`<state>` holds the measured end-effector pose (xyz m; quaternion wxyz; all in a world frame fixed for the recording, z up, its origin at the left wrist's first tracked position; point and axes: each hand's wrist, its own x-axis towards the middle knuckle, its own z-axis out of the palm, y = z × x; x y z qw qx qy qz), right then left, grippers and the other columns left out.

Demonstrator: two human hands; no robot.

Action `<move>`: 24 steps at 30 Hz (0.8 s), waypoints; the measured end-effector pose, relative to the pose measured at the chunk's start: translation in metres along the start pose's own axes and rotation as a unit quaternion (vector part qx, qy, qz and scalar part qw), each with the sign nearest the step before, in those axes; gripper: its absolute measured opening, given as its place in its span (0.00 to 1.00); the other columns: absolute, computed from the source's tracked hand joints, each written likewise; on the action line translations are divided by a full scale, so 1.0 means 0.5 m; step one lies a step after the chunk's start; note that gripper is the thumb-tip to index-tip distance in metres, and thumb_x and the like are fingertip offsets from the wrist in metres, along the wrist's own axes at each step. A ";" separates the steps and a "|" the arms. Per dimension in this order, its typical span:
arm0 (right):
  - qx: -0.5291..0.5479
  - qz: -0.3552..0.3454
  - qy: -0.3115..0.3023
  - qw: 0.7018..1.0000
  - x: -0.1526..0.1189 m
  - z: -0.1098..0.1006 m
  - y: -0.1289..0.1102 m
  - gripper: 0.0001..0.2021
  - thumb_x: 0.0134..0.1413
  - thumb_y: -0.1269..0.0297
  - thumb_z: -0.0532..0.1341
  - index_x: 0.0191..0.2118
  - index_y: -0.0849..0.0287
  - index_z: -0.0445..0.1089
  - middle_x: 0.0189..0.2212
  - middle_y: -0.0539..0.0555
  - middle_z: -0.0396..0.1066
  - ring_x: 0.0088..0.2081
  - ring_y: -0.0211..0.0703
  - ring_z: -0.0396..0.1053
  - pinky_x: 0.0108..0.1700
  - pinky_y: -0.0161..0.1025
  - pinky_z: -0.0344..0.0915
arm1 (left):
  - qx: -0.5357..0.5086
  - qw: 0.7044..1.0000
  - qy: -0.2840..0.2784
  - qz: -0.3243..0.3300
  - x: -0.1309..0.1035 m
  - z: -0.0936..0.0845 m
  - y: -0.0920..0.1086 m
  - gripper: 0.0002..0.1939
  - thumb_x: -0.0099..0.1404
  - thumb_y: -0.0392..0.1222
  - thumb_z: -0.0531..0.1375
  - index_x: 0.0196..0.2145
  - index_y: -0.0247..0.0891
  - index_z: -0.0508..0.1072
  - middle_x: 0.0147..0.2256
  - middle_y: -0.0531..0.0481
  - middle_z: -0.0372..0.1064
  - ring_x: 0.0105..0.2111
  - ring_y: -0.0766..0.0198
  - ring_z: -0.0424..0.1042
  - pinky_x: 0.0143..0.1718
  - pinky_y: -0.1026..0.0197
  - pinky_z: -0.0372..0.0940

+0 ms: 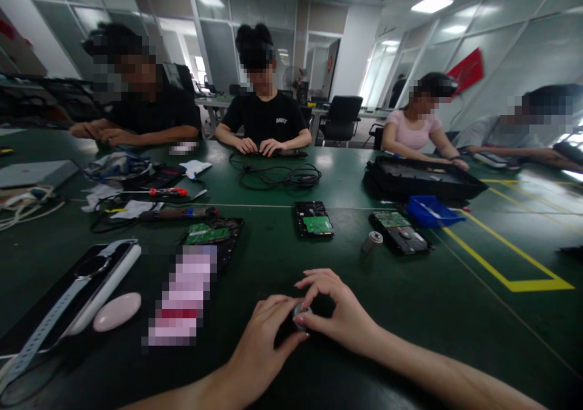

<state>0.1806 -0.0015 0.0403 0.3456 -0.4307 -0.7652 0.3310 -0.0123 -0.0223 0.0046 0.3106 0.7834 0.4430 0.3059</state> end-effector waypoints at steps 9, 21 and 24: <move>-0.060 -0.041 -0.033 0.997 0.002 -0.019 -0.001 0.02 0.51 0.63 0.69 0.32 0.52 0.77 0.47 0.51 0.73 0.57 0.50 0.61 0.58 0.53 0.57 | -0.002 1.000 0.010 0.003 -0.005 0.006 -0.007 0.19 0.61 0.35 0.65 0.49 0.46 0.71 0.46 0.50 0.71 0.47 0.55 0.70 0.49 0.51 0.67; -0.065 -0.060 0.009 0.996 -0.010 -0.120 0.017 0.04 0.58 0.63 0.64 0.37 0.48 0.77 0.50 0.51 0.70 0.60 0.50 0.56 0.61 0.54 0.54 | 0.020 1.000 -0.005 0.012 -0.002 0.009 -0.016 0.25 0.62 0.34 0.65 0.54 0.50 0.67 0.50 0.50 0.70 0.50 0.53 0.69 0.52 0.48 0.65; -0.109 0.004 -0.021 0.994 -0.063 -0.158 0.056 0.05 0.57 0.59 0.64 0.38 0.46 0.78 0.55 0.51 0.65 0.63 0.53 0.51 0.62 0.58 0.50 | 0.020 1.000 -0.008 0.012 -0.003 0.009 -0.020 0.24 0.62 0.35 0.64 0.54 0.50 0.67 0.50 0.49 0.70 0.50 0.52 0.69 0.53 0.46 0.65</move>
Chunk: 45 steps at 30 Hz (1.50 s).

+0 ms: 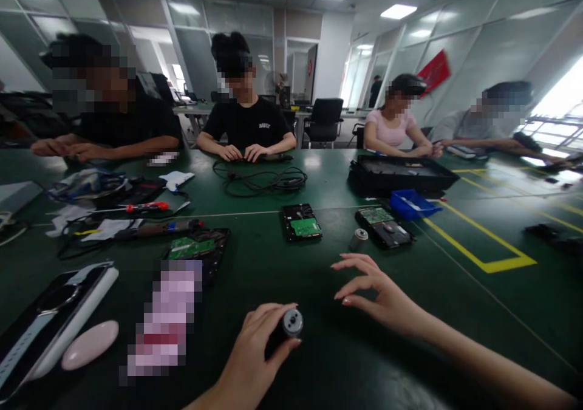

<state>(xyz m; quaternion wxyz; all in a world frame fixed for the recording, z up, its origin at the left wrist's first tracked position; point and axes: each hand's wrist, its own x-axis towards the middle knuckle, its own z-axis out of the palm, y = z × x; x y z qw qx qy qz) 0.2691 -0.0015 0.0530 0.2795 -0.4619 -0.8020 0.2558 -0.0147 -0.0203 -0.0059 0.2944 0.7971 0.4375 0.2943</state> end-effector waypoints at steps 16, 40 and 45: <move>-0.072 0.066 -0.052 0.994 -0.083 0.010 0.063 0.07 0.54 0.51 0.64 0.38 0.41 0.79 0.61 0.48 0.60 0.65 0.58 0.47 0.61 0.63 0.48 | 0.015 1.000 0.013 -0.004 -0.001 -0.006 0.005 0.23 0.62 0.37 0.65 0.53 0.50 0.69 0.49 0.49 0.71 0.49 0.52 0.71 0.51 0.45 0.67; 0.070 -0.041 0.007 0.997 0.071 0.122 -0.083 0.05 0.48 0.61 0.71 0.30 0.54 0.75 0.45 0.53 0.74 0.56 0.53 0.62 0.56 0.55 0.60 | -0.024 1.000 0.009 -0.015 0.000 -0.007 0.017 0.17 0.62 0.37 0.65 0.48 0.45 0.72 0.46 0.48 0.71 0.47 0.53 0.70 0.49 0.49 0.67; 0.100 -0.028 0.032 0.994 0.066 0.137 -0.084 0.08 0.47 0.65 0.71 0.26 0.57 0.71 0.40 0.53 0.76 0.52 0.50 0.66 0.54 0.52 0.62 | -0.018 1.000 0.011 -0.004 -0.002 -0.004 0.012 0.20 0.62 0.36 0.65 0.51 0.47 0.70 0.48 0.49 0.71 0.48 0.54 0.69 0.50 0.49 0.66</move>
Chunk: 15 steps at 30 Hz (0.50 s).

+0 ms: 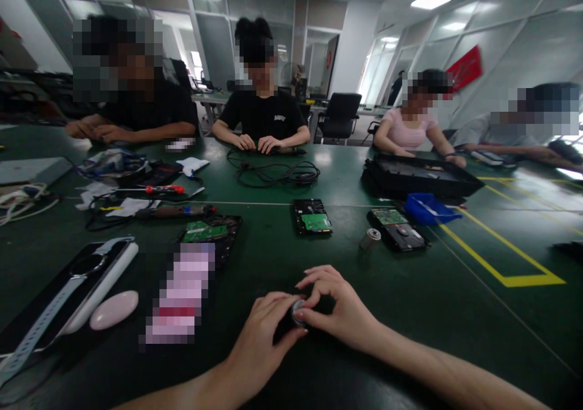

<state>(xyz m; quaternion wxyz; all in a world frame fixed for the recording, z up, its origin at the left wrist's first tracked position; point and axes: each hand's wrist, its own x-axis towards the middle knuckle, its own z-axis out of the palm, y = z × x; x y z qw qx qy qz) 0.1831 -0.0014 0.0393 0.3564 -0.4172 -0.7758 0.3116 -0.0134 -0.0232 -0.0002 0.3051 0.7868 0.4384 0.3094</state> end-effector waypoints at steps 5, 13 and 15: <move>-0.028 -0.029 -0.010 0.999 -0.003 -0.006 0.000 0.06 0.51 0.64 0.69 0.28 0.56 0.72 0.43 0.52 0.74 0.53 0.48 0.64 0.55 0.51 0.60 | 0.003 1.000 -0.003 -0.005 0.000 0.000 0.002 0.18 0.62 0.35 0.64 0.50 0.45 0.70 0.47 0.48 0.71 0.48 0.54 0.69 0.51 0.49 0.65; -0.137 -0.104 -0.082 0.982 0.005 -0.031 -0.018 0.05 0.60 0.65 0.62 0.41 0.51 0.74 0.49 0.51 0.72 0.58 0.48 0.59 0.59 0.50 0.56 | 0.006 1.000 0.007 -0.006 0.004 -0.001 0.009 0.14 0.62 0.36 0.65 0.46 0.44 0.72 0.45 0.48 0.72 0.46 0.53 0.70 0.49 0.49 0.67; -0.118 -0.100 -0.068 0.986 0.009 -0.035 -0.022 0.06 0.60 0.67 0.62 0.40 0.51 0.75 0.47 0.51 0.72 0.57 0.48 0.61 0.58 0.50 0.56 | 0.007 1.000 0.010 -0.006 0.004 -0.002 0.010 0.14 0.61 0.35 0.65 0.45 0.44 0.73 0.45 0.48 0.72 0.45 0.53 0.71 0.48 0.50 0.68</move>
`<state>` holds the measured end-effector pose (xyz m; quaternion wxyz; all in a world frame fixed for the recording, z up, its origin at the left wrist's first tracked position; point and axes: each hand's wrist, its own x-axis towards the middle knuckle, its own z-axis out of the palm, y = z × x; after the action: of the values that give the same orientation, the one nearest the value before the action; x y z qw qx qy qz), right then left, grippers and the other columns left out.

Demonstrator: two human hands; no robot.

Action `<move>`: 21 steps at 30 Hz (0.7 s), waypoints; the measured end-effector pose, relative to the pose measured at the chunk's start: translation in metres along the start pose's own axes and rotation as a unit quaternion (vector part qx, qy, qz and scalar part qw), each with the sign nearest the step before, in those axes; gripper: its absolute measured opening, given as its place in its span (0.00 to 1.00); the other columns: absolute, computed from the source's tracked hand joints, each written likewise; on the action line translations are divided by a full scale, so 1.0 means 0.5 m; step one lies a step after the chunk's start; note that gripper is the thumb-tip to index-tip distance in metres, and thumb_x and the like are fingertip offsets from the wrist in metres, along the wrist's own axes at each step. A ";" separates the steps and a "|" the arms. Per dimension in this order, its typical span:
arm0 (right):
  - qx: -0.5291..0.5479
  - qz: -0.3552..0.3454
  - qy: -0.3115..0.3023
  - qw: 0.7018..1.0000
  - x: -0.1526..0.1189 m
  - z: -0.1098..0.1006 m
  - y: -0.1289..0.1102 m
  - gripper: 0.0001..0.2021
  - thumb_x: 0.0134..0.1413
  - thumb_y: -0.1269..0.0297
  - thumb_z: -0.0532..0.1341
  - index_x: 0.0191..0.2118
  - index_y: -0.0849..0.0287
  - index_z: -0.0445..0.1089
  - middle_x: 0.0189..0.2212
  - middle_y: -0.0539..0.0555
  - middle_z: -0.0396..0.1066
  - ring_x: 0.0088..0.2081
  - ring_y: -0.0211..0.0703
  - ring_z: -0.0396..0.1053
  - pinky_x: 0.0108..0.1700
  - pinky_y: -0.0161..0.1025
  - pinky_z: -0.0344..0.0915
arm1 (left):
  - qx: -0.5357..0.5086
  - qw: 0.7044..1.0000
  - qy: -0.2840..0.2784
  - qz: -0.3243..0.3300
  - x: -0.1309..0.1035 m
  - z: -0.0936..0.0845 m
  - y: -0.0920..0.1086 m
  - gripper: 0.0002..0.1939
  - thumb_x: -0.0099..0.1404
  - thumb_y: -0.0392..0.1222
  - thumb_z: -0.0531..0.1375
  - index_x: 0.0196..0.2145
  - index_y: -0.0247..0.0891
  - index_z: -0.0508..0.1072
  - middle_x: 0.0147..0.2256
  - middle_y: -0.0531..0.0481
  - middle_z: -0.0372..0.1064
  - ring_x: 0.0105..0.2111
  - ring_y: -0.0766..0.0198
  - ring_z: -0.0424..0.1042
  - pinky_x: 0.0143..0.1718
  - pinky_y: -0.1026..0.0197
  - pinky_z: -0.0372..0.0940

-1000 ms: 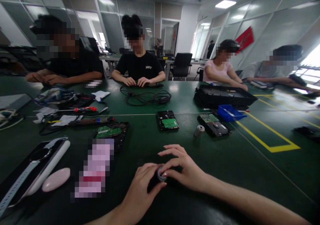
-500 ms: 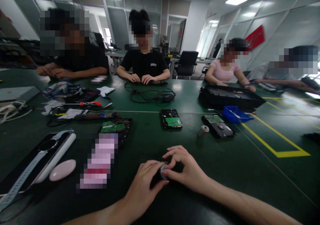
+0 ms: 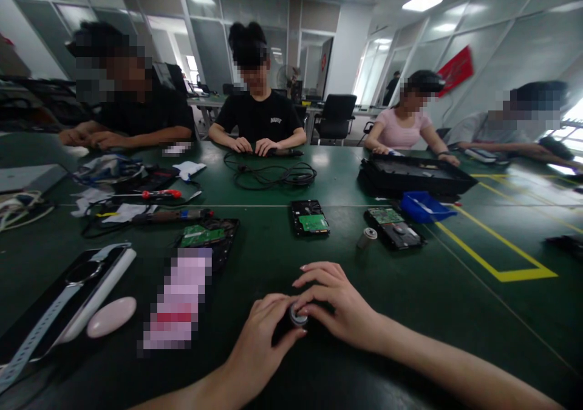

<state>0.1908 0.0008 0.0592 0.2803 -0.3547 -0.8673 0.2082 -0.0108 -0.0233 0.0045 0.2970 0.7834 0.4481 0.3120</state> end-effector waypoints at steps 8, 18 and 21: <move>0.015 0.100 0.050 0.994 -0.072 -0.103 0.060 0.06 0.59 0.60 0.62 0.38 0.50 0.77 0.51 0.54 0.68 0.59 0.54 0.57 0.61 0.59 0.54 | 0.009 1.000 -0.005 0.016 -0.002 -0.002 -0.009 0.23 0.61 0.34 0.65 0.53 0.48 0.69 0.48 0.48 0.72 0.48 0.52 0.71 0.51 0.47 0.67; -0.065 0.208 -0.028 0.976 -0.226 -0.092 0.122 0.08 0.58 0.53 0.62 0.38 0.45 0.79 0.58 0.52 0.62 0.63 0.61 0.49 0.60 0.65 0.49 | 0.021 0.999 0.012 0.022 -0.002 0.002 -0.016 0.23 0.61 0.36 0.65 0.53 0.49 0.70 0.48 0.50 0.73 0.48 0.52 0.72 0.50 0.46 0.69; -0.059 0.209 -0.031 0.976 -0.230 -0.085 0.132 0.10 0.56 0.52 0.63 0.42 0.44 0.77 0.59 0.53 0.61 0.63 0.61 0.49 0.60 0.65 0.49 | 0.023 0.999 0.006 0.021 -0.003 0.002 -0.016 0.24 0.61 0.36 0.65 0.54 0.50 0.69 0.48 0.49 0.72 0.48 0.52 0.72 0.50 0.46 0.69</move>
<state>0.3188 -0.0329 0.0152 0.1822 -0.5379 -0.7928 0.2211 -0.0149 -0.0214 -0.0026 0.2691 0.7974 0.4404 0.3127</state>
